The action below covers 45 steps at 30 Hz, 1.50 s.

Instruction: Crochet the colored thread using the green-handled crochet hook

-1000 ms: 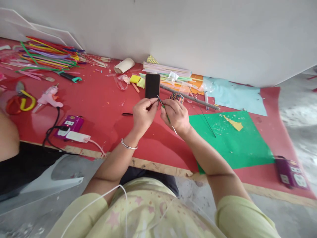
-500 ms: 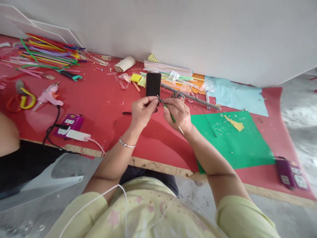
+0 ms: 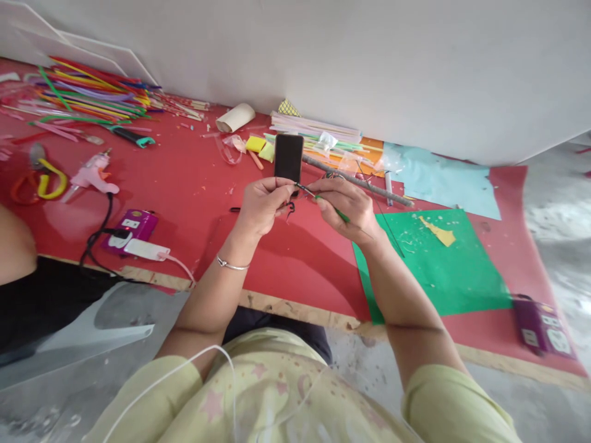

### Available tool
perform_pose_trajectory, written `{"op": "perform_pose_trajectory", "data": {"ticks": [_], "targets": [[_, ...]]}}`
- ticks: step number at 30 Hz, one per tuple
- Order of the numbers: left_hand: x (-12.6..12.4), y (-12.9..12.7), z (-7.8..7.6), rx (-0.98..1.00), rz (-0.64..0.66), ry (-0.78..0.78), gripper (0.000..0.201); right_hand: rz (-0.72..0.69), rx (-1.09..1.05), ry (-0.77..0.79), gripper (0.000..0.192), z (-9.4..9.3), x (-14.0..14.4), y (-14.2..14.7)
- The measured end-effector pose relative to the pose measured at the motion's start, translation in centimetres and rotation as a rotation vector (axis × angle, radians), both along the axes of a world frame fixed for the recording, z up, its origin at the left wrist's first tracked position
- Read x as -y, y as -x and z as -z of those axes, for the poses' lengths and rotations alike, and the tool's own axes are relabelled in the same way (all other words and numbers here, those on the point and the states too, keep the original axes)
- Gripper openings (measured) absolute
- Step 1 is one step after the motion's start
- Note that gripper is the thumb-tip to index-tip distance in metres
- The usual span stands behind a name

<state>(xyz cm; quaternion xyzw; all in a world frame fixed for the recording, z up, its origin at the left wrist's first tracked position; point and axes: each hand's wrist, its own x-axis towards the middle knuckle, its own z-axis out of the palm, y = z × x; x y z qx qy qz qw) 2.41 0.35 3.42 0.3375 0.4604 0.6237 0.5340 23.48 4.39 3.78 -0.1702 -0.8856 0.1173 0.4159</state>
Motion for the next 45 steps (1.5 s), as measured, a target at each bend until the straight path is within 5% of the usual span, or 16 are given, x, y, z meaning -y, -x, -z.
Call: {"op": "perform_pose_trajectory", "data": {"ticks": [12,21,34,45], "targets": [[-0.4,0.0,1.3,-0.183,-0.055,-0.073,0.01,0.031,0.176,-0.034,0.024,-1.7,0.3,-0.3],[-0.2,-0.1,1.0,-0.116,-0.019,-0.09,0.007,-0.042,0.065,0.13,0.03,-2.3,0.4,-0.7],[0.1,0.1,0.3,-0.057,0.073,-0.091,0.008,-0.069,-0.236,0.574,0.047,-1.1,0.1,-0.2],[0.0,0.1,1.6,-0.119,0.042,-0.164,0.011,-0.134,-0.504,1.03,0.053,1.5,-0.8,1.9]]}}
